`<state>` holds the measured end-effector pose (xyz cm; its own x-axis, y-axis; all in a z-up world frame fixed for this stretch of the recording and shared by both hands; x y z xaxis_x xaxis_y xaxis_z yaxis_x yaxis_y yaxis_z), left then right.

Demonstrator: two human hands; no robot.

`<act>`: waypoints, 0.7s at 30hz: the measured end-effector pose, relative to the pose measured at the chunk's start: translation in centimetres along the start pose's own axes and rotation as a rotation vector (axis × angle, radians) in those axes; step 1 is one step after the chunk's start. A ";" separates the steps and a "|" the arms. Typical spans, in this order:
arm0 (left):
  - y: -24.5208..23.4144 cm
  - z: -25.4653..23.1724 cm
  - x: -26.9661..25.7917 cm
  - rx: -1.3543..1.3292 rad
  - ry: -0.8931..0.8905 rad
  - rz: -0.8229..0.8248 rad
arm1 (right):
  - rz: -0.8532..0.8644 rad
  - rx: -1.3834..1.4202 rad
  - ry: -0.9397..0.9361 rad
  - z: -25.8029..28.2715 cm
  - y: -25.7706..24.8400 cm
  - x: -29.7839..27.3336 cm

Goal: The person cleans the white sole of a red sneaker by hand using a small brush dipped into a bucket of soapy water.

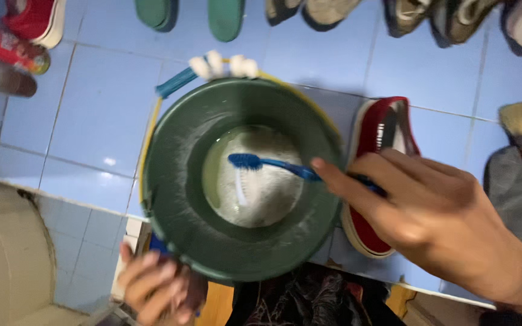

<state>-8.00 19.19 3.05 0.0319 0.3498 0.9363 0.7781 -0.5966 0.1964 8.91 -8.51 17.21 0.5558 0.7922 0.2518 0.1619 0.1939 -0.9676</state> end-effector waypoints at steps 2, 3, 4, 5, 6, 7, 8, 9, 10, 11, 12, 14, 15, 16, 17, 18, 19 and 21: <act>0.3 1.4 0.5 0.126 -0.135 0.375 | 0.180 -0.133 -0.155 1.2 1.1 2.6; 0.6 1.8 1.0 0.134 -0.142 0.370 | 0.186 -0.132 -0.165 2.0 2.1 3.6; 1.3 2.4 1.3 0.082 -0.180 0.473 | 0.297 -0.236 -0.168 2.8 3.4 4.5; 2.1 3.0 1.7 0.029 -0.221 0.574 | 0.405 -0.344 -0.170 3.4 4.7 5.3; 2.1 3.8 1.1 0.035 -0.226 0.569 | 0.409 -0.345 -0.179 4.1 6.1 5.7; 2.0 4.2 0.7 -0.020 -0.168 0.519 | 0.614 -0.298 -0.210 4.7 8.2 5.5; 1.9 4.7 0.3 -0.073 -0.105 0.469 | 0.815 -0.252 -0.238 5.2 10.2 5.3; 3.2 4.7 0.1 -0.065 -0.106 0.463 | 0.816 -0.256 -0.247 5.3 9.7 7.1; 3.8 4.7 0.0 -0.100 -0.101 0.291 | 0.993 -0.077 -0.376 6.0 9.6 8.3; 4.4 4.7 -0.1 -0.135 -0.095 0.119 | 1.160 0.111 -0.505 6.8 9.2 9.3; 4.6 4.6 -0.3 -0.130 -0.096 0.111 | 1.165 0.104 -0.510 7.0 10.5 9.7; 4.8 4.6 -0.7 -0.139 -0.126 0.008 | 0.662 0.062 -0.461 7.4 12.0 11.9; 5.1 4.5 -0.7 -0.131 -0.126 0.006 | 0.663 0.061 -0.468 7.2 10.5 13.0; 5.1 4.5 -0.9 -0.127 -0.152 -0.025 | 0.796 -0.090 -0.381 6.5 9.6 13.8; 5.2 4.5 -1.0 -0.122 -0.179 -0.056 | 0.920 -0.245 -0.287 5.6 8.6 14.6; 5.1 4.7 -1.4 -0.121 -0.180 -0.055 | 0.921 -0.244 -0.288 5.5 8.8 13.8; 5.0 4.8 -1.8 -0.135 -0.160 -0.079 | 1.000 -0.285 -0.225 5.1 9.2 12.7; 4.5 4.7 -1.8 -0.147 -0.135 -0.101 | 1.074 -0.327 -0.164 4.9 9.7 11.6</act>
<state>-1.60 19.20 0.86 0.0496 0.5010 0.8640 0.6821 -0.6489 0.3371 12.89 5.41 10.68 0.4259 0.5285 -0.7344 -0.1158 -0.7732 -0.6235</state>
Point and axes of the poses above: each hand's wrist, its own x-axis towards the middle knuckle, its own y-axis out of the palm, z = x × y, the point moved 4 cm from there along x, towards the middle knuckle, and after that the axes turned 5 degrees about -x, right-handed, at the moved point
